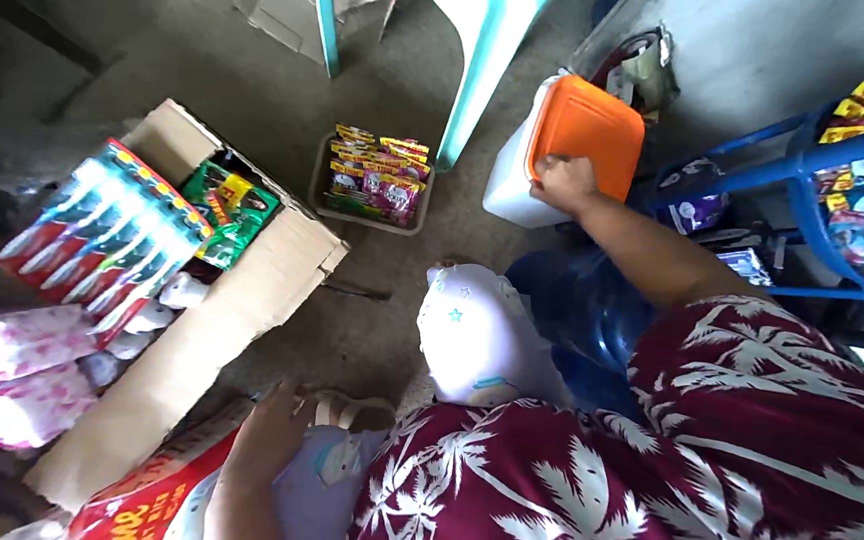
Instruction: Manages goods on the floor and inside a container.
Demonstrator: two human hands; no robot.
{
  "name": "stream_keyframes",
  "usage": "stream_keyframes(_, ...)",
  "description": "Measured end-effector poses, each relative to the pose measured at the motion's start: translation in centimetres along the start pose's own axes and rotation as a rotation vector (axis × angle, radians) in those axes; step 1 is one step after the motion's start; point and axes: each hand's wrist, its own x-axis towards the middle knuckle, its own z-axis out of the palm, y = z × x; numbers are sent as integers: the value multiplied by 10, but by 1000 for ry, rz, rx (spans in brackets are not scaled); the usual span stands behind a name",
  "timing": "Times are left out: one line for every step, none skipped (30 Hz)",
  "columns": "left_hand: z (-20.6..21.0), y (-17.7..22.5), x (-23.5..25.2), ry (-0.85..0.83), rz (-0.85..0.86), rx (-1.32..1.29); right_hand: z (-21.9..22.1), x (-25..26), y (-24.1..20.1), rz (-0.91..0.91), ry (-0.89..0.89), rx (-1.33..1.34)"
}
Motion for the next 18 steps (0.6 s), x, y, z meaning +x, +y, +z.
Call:
stream_keyframes(0,0,1,3,11,3,3,-9,-9,-75,-11,2)
stream_keyframes(0,0,3,5,23,10,6,-18,-18,-150,-9,7)
stream_keyframes(0,0,4,9,35,18,9,-27,-29,-208,-7,25)
stream_keyframes(-1,0,4,18,48,24,13,-35,-39,-251,6,51)
stream_keyframes(-1,1,5,26,58,28,19,-42,-46,-296,54,76)
stream_keyframes(0,2,6,38,73,26,25,-46,-51,-332,118,98)
stream_keyframes(1,2,8,51,89,26,30,-48,-53,-359,176,115)
stream_keyframes(2,2,8,61,99,26,33,-49,-53,-371,200,141)
stream_keyframes(2,3,9,67,101,24,34,-50,-50,-373,204,172)
stream_keyframes(3,4,9,74,103,23,30,-50,-45,-354,170,206)
stream_keyframes(3,6,10,83,110,22,21,-50,-38,-310,113,237)
stream_keyframes(4,7,11,91,118,22,11,-46,-29,-243,68,271)
stream_keyframes(5,10,11,101,125,28,0,-40,-19,-164,30,310)
stream_keyframes(7,14,11,115,137,26,-8,-32,-7,-98,29,347)
stream_keyframes(9,19,11,130,154,15,-15,-22,5,-60,63,374)
stream_keyframes(11,25,11,153,182,-4,-19,-9,16,-49,100,386)
stream_keyframes(14,29,13,168,210,-19,-23,7,26,-55,119,395)
stream_keyframes(15,33,16,171,223,-29,-24,23,33,-74,113,401)
